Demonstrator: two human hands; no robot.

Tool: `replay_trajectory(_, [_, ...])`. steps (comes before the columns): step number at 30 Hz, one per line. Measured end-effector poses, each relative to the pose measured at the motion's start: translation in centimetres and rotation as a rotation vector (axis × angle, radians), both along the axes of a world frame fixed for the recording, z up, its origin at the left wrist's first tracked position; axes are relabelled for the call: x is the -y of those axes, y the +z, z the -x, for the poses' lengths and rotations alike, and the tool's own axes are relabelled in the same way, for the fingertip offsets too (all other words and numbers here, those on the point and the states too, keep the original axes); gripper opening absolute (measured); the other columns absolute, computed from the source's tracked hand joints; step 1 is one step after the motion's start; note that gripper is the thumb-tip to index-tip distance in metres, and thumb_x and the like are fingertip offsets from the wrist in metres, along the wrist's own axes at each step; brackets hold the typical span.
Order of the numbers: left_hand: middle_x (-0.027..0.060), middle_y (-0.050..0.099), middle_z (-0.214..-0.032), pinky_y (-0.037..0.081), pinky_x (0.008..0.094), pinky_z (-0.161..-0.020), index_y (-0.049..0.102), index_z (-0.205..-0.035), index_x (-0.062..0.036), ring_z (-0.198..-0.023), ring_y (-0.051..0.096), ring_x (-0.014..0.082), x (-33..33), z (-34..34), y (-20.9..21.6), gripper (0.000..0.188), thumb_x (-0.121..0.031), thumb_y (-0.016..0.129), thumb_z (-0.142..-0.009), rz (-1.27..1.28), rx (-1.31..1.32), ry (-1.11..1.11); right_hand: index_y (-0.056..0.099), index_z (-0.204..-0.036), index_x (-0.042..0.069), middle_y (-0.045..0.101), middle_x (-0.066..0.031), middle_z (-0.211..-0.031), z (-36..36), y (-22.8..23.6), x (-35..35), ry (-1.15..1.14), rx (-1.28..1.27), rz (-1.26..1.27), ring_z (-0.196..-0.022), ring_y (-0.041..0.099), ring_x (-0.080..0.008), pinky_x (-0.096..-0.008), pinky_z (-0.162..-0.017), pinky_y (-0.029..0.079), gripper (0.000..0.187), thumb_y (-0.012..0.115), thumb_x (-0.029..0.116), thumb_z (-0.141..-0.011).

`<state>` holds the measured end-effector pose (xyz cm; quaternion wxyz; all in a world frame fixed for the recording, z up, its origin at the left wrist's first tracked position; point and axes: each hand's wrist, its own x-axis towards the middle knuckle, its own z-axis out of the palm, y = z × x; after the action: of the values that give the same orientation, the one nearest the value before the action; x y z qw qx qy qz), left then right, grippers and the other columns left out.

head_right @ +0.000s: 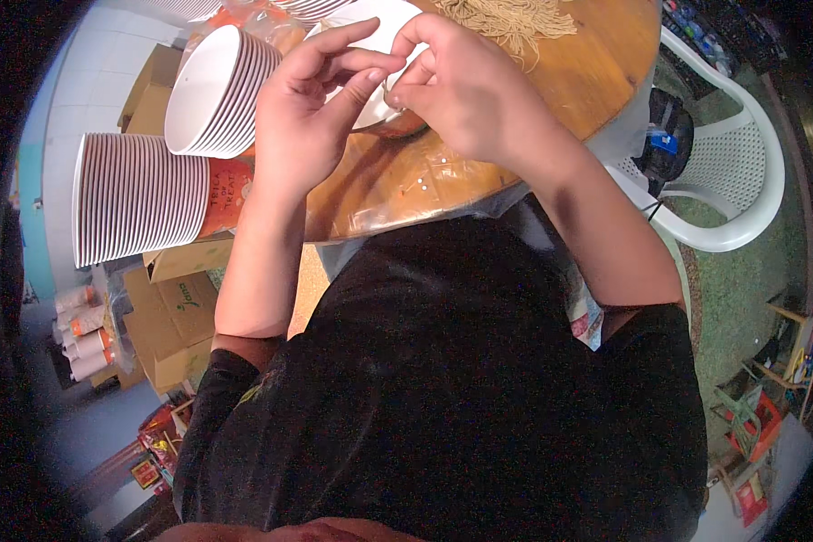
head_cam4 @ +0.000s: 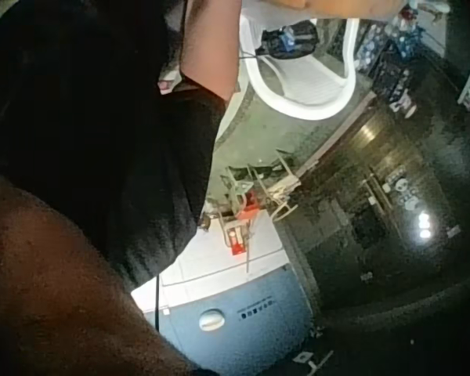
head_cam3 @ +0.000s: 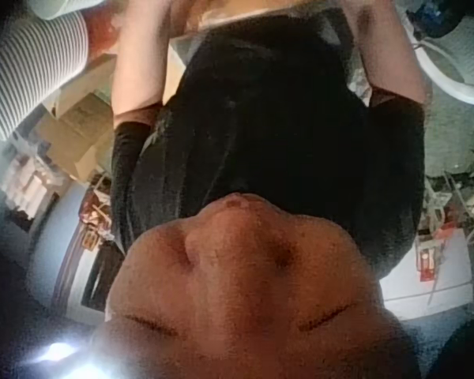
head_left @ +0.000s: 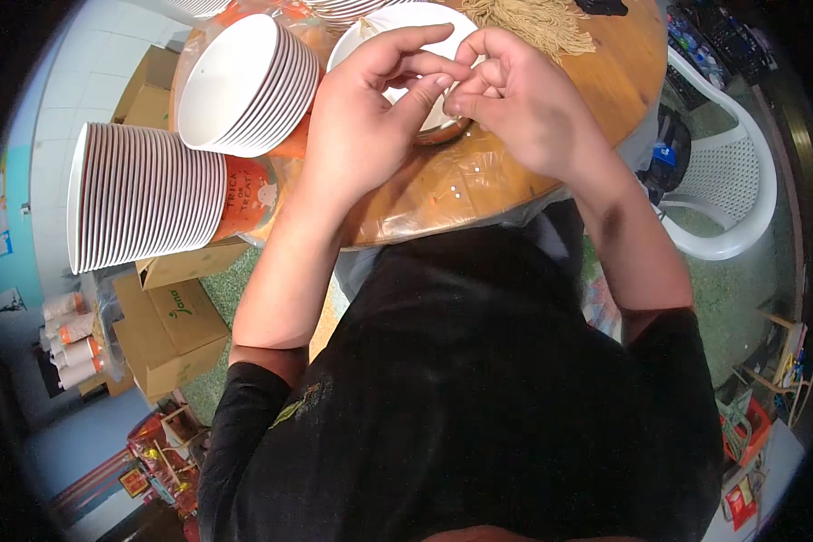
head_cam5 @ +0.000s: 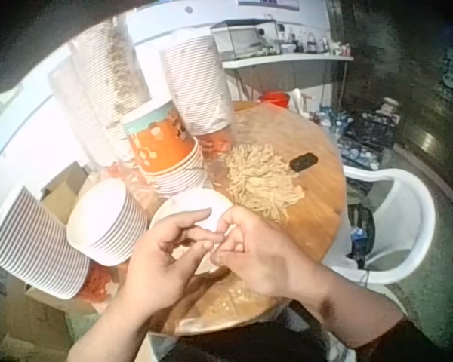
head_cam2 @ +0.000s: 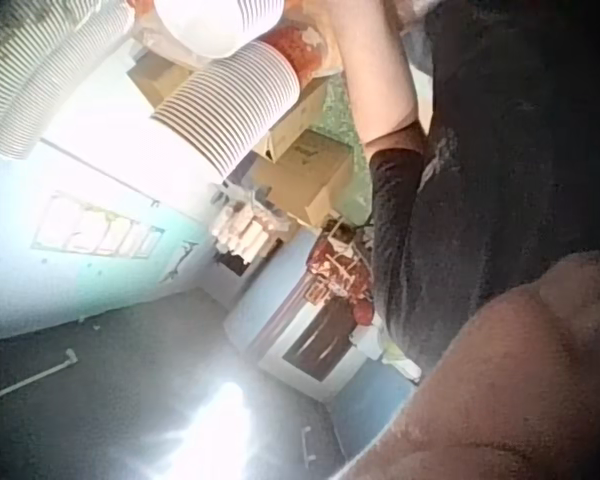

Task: Tying rubber bands around paper bowls for packaging.

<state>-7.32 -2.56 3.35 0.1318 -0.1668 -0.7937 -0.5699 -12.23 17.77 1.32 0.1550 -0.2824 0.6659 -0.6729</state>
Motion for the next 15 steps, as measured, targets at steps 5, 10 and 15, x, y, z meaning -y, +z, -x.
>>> replay_trajectory(5, [0.0102,0.081,-0.111,0.065,0.0296,-0.089,0.065,-0.148,0.0019,-0.104,0.079,0.0143,-0.3,0.0,0.1,0.048,0.000,0.080,-0.102,0.065,0.047,0.045,0.058,-0.135,0.003,0.074,-0.0018,-0.094,-0.4,0.4,-0.2,0.000,0.023,-0.008,-0.086,0.068,-0.0073,-0.0247,-0.079,0.051,0.034,0.073,0.001,-0.104])
replay_trajectory(10, [0.0070,0.076,-0.105,0.064,0.0269,-0.087,0.059,-0.149,0.0033,-0.100,0.075,0.0119,-0.1,-0.1,0.9,0.050,0.004,0.079,-0.103,0.217,0.133,0.194,0.057,-0.136,0.002,0.073,-0.0008,-0.092,-0.5,0.1,-0.2,-0.037,0.003,-0.101,-0.085,0.068,-0.0063,-0.0239,-0.077,0.051,0.036,0.073,0.001,-0.104])
replay_trajectory(15, [0.0067,0.078,-0.102,0.061,0.0258,-0.083,0.061,-0.146,0.0039,-0.095,0.074,0.0120,0.6,-0.6,0.6,0.039,0.001,0.072,-0.109,0.151,0.258,0.036,0.056,-0.136,0.001,0.077,-0.0044,-0.097,-0.5,-0.2,-0.1,-0.022,0.028,0.000,-0.088,0.070,-0.0073,-0.0237,-0.080,0.052,0.035,0.072,0.001,-0.105])
